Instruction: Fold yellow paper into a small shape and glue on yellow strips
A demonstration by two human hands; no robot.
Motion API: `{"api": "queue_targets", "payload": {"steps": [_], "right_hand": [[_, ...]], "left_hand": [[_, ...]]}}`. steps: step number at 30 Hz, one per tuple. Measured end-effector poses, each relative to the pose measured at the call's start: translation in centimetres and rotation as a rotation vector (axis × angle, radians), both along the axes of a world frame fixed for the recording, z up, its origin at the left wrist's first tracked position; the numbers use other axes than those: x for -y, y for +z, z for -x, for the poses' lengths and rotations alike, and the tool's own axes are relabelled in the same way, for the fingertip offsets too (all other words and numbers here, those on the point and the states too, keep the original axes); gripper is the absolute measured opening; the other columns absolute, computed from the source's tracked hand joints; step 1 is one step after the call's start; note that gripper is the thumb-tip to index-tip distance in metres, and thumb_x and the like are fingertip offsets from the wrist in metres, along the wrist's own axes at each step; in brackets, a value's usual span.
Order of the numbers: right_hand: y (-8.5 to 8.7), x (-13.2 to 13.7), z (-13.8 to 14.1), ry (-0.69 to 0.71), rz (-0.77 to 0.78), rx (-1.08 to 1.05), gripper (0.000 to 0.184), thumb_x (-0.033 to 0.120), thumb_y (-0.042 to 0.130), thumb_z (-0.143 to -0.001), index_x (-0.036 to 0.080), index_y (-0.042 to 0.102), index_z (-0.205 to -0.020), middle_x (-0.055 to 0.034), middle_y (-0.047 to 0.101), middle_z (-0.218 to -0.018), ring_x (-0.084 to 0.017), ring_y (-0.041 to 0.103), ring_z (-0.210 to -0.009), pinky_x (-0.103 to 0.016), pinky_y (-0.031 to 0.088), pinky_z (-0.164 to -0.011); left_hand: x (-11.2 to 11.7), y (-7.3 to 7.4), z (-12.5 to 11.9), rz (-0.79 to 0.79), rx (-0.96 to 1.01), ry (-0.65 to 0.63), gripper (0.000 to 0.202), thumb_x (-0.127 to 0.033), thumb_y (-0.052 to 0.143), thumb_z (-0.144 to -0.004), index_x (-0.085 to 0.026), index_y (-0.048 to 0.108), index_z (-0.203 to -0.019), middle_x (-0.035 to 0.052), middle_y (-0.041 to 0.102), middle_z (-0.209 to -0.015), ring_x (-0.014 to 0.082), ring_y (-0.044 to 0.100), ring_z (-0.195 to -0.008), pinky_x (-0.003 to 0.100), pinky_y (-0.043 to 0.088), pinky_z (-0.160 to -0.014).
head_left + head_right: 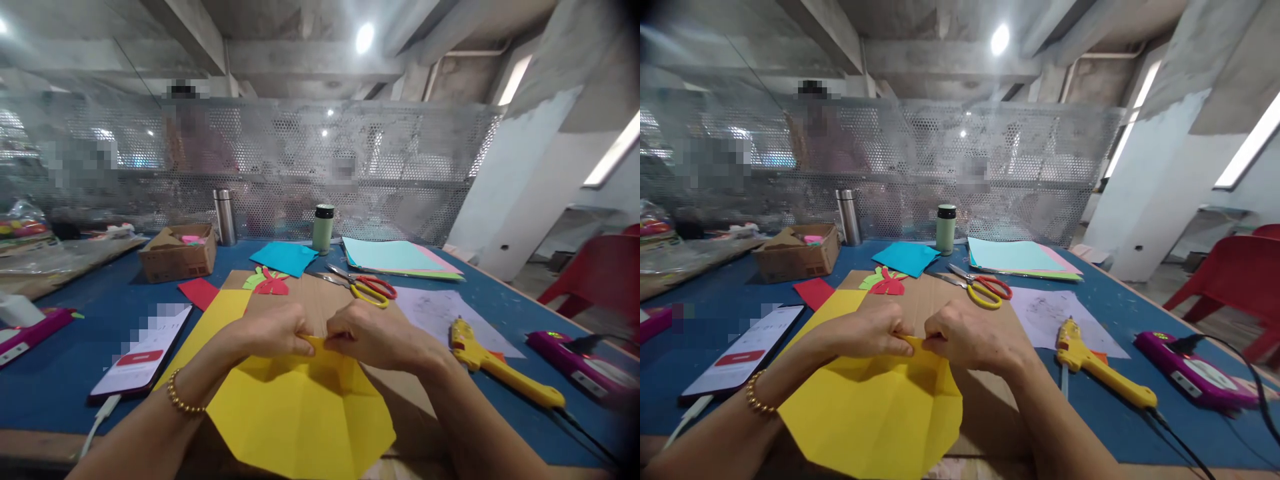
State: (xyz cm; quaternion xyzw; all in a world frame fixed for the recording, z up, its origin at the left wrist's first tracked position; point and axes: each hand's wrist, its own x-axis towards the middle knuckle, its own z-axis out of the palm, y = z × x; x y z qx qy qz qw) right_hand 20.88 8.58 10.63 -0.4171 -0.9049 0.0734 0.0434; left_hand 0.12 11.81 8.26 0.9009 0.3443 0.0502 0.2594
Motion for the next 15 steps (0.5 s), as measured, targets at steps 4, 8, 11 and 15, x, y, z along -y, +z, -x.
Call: {"api": "queue_targets", "payload": {"steps": [4,8,11,15], "right_hand": [[0.3,0.2,0.4,-0.05,-0.01,0.014,0.019,0.014,0.064,-0.084,0.014,0.07,-0.066,0.0004,0.06,-0.062,-0.008,0.037,-0.057,-0.024,0.021,-0.055],[0.2,0.2,0.6,-0.099,0.005,0.031,0.021,0.019,0.068,-0.082,0.014,0.069,-0.062,0.0013,0.057,-0.058,-0.006,0.035,-0.053,-0.024,0.02,-0.052],[-0.3,-0.1,0.4,-0.058,0.018,0.018,0.022,0.017,0.067,-0.082,0.015,0.068,-0.06,0.0018,0.056,-0.057,-0.006,0.035,-0.051,-0.024,0.02,-0.051],[-1.1,-0.8,0.0,0.055,-0.003,-0.014,0.024,0.013,0.065,-0.082,0.014,0.064,-0.058,0.0026,0.053,-0.054,-0.007,0.034,-0.051,-0.025,0.019,-0.053]], "left_hand": [[0.0,0.0,0.0,-0.019,0.023,-0.015,0.037,-0.023,0.061,-0.079,-0.018,0.035,-0.053,-0.0061,0.021,-0.051,0.0078,0.025,-0.047,0.031,0.014,-0.048],[0.2,0.2,-0.4,-0.01,0.024,-0.013,0.037,-0.022,0.062,-0.081,-0.017,0.038,-0.054,-0.0062,0.022,-0.051,0.0078,0.026,-0.047,0.031,0.014,-0.049],[0.4,0.2,-0.6,-0.024,0.025,-0.025,0.037,-0.019,0.061,-0.081,-0.018,0.037,-0.054,-0.0063,0.024,-0.049,0.008,0.026,-0.047,0.032,0.014,-0.05],[0.4,0.1,-0.5,-0.016,0.036,-0.027,0.037,-0.02,0.062,-0.081,-0.018,0.037,-0.053,-0.0063,0.026,-0.048,0.0081,0.027,-0.047,0.031,0.015,-0.05]]}}
